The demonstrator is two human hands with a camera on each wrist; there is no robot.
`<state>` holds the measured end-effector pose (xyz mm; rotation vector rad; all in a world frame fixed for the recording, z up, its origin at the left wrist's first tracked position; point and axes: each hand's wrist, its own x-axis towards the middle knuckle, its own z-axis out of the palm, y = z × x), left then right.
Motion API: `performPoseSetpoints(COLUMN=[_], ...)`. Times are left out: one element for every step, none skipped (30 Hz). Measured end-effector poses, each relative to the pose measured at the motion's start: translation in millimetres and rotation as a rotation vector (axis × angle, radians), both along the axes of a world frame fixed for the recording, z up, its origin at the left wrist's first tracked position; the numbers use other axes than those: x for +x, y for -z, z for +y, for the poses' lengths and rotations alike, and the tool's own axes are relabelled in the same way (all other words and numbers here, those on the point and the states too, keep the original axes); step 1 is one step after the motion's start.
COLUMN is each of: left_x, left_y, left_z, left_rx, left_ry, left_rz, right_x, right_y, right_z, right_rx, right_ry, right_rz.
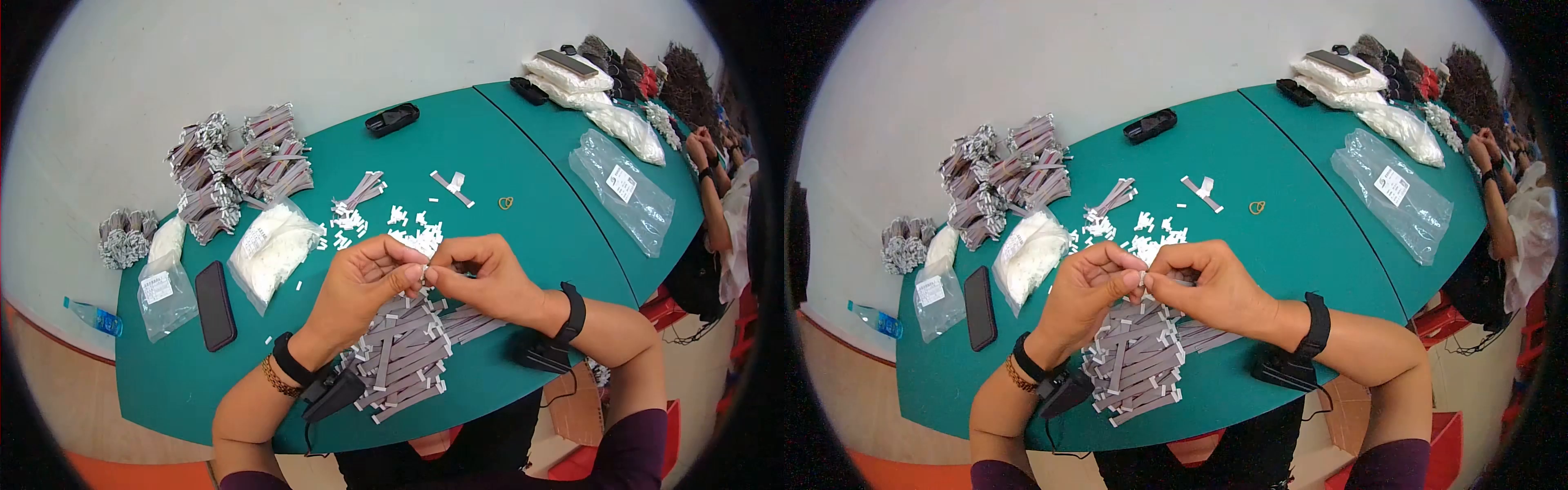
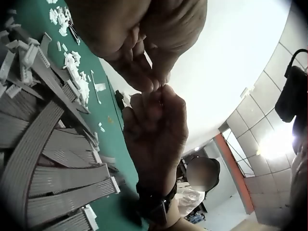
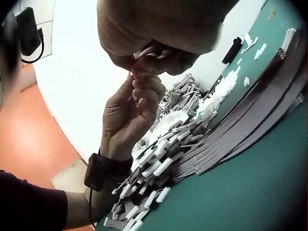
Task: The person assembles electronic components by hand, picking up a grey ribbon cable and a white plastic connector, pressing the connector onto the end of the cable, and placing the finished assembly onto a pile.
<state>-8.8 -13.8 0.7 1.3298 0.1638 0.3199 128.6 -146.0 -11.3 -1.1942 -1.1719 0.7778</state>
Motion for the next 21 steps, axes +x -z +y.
performPoseSetpoints(left_x=[0.3,0.5,0.6,0.3,0.1,0.0,0.0,0.0,-0.1,-0.3,-0.2,-0.2,-0.2,-0.2,0.0,-0.2,-0.1,0.1,0.3,0.5,0.4], left_y=[0.7,1.1,0.8,0.2,0.0,0.2,0.5,0.6,0.8,1.0,1.2,1.5,1.7,1.9,1.7,1.3,0.6,-0.2,-1.0,-1.5,-0.9], left_z=[0.9,1.6,2.0,2.2,2.6,3.1,3.5,3.7,3.5,2.9,2.0,-0.5,-4.1,-6.0,-5.3,-3.8,-2.3,-1.3,-0.3,0.4,0.9], left_rx=[-0.026,-0.053,-0.064,-0.076,-0.087,-0.064,-0.04,-0.016,0.036,0.088,0.139,0.163,0.187,0.211,0.195,0.18,0.165,0.126,0.087,0.048,0.021], left_ry=[0.01,0.02,0.026,0.033,0.039,0.037,0.036,0.034,0.014,-0.007,-0.027,-0.054,-0.08,-0.107,-0.096,-0.086,-0.075,-0.059,-0.043,-0.028,-0.014], left_rz=[0.001,0.003,0.006,0.009,0.012,0.012,0.012,0.011,0.008,0.006,0.003,-0.014,-0.031,-0.047,-0.032,-0.016,-0.001,0.008,0.016,0.024,0.017], right_x=[0.9,1.6,1.3,0.5,0.1,0.2,0.5,0.6,0.3,-0.1,-0.4,-0.4,-0.4,-0.2,0.0,0.1,0.4,0.4,0.1,0.0,0.1], right_y=[-1.5,-3.0,-4.3,-5.5,-5.8,-5.2,-4.4,-4.1,-4.3,-4.8,-5.0,-2.7,1.6,4.0,3.8,3.4,2.6,1.1,-1.0,-2.9,-4.3], right_z=[-0.5,-0.8,-0.8,-0.4,-0.1,-0.1,-0.3,-0.4,-0.5,-0.6,-0.9,-0.8,-0.7,-0.6,-0.6,-0.7,-0.5,-0.4,-0.3,-0.2,-0.5], right_rx=[-0.042,-0.083,-0.074,-0.065,-0.056,-0.063,-0.071,-0.079,-0.09,-0.1,-0.111,-0.074,-0.037,0.001,-0.011,-0.023,-0.034,-0.044,-0.054,-0.064,-0.072], right_ry=[-0.029,-0.057,-0.06,-0.063,-0.066,-0.058,-0.051,-0.043,-0.033,-0.023,-0.012,0.005,0.022,0.04,0.03,0.021,0.011,0.002,-0.007,-0.017,-0.024], right_rz=[0.057,0.115,0.117,0.119,0.121,0.118,0.115,0.111,0.095,0.078,0.062,0.011,-0.04,-0.091,-0.075,-0.057,-0.04,-0.009,0.022,0.053,0.067])
